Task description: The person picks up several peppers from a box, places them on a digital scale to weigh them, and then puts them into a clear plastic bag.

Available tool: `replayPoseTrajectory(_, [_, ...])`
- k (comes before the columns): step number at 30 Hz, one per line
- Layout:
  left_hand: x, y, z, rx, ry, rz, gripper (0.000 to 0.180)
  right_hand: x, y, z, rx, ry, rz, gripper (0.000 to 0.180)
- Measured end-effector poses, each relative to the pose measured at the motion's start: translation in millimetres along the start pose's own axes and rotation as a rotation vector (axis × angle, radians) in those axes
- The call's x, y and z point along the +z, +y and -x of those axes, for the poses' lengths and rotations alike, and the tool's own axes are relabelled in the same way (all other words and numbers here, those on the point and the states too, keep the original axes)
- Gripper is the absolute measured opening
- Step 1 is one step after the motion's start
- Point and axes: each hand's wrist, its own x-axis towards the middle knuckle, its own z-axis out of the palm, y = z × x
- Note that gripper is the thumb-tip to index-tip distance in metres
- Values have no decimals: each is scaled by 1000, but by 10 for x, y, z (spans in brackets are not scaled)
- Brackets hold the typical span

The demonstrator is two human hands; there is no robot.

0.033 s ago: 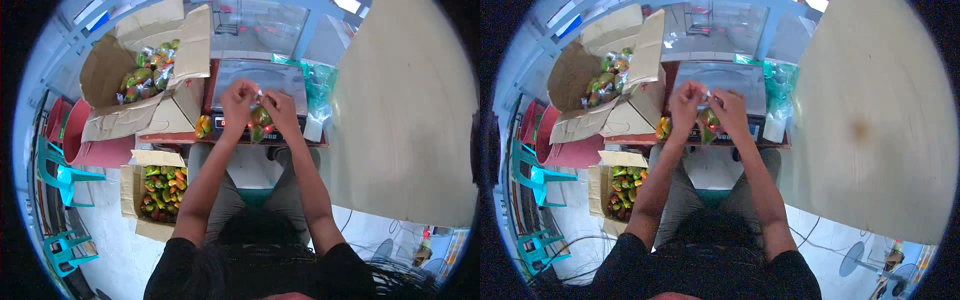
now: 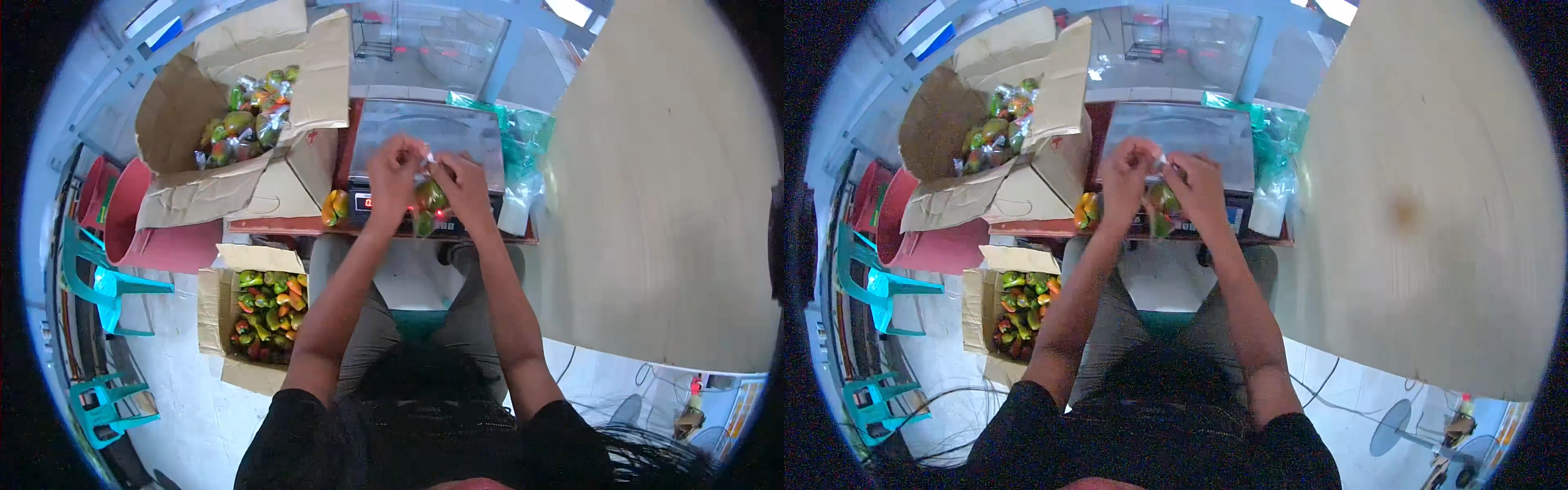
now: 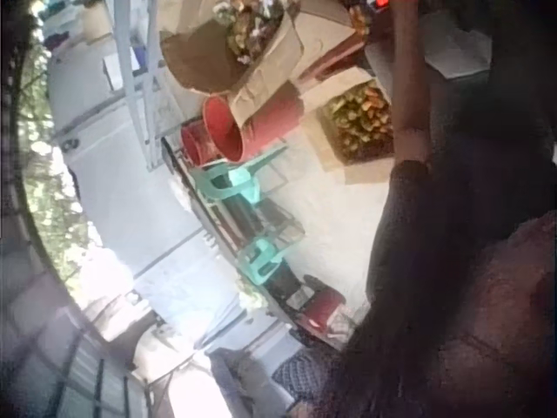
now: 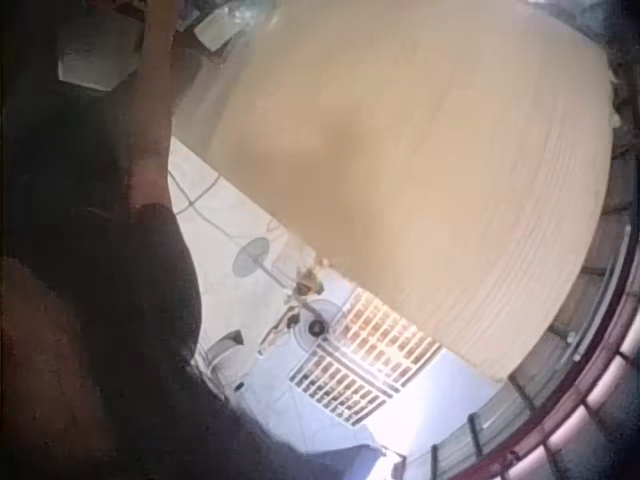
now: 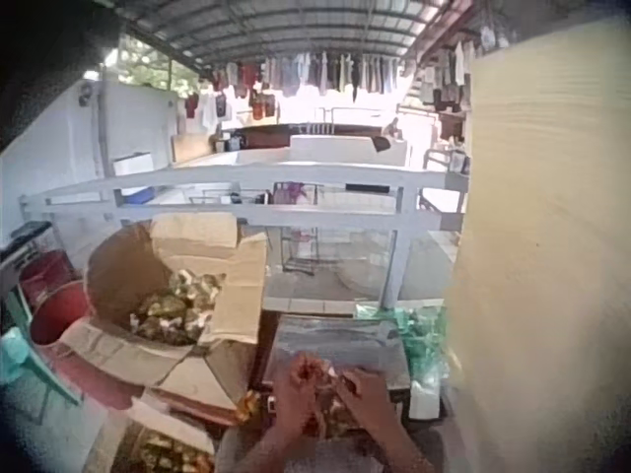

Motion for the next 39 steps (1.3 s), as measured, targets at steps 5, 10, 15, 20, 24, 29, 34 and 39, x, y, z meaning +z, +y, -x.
replayPoseTrajectory(5, [-118,363,108,65,-386,-228,7,-297,-210,248,96,-130,-190,18])
replayPoseTrajectory(10, [-161,762,367,118,-207,-168,6,-477,-632,242,-112,-227,55,17])
replayPoseTrajectory(15, [-262,1010,471,73,-27,-191,5,-352,-897,290,-141,-112,64,18])
replayPoseTrajectory(20, [-354,961,541,86,-10,-175,5,-251,-891,420,-23,-194,-17,19])
replayPoseTrajectory(24, [-517,1229,479,66,-129,-231,3,-237,-883,463,-42,-171,-152,24])
replayPoseTrajectory(29, [-999,1634,105,236,-40,-213,5,-439,-945,361,47,0,-488,28])
replayPoseTrajectory(34, [-1839,1913,-630,239,28,-362,16,-443,-584,607,257,-204,-520,25])
replayPoseTrajectory(39, [-2676,1521,-1378,260,1,-458,15,-428,-301,961,411,-277,-557,22])
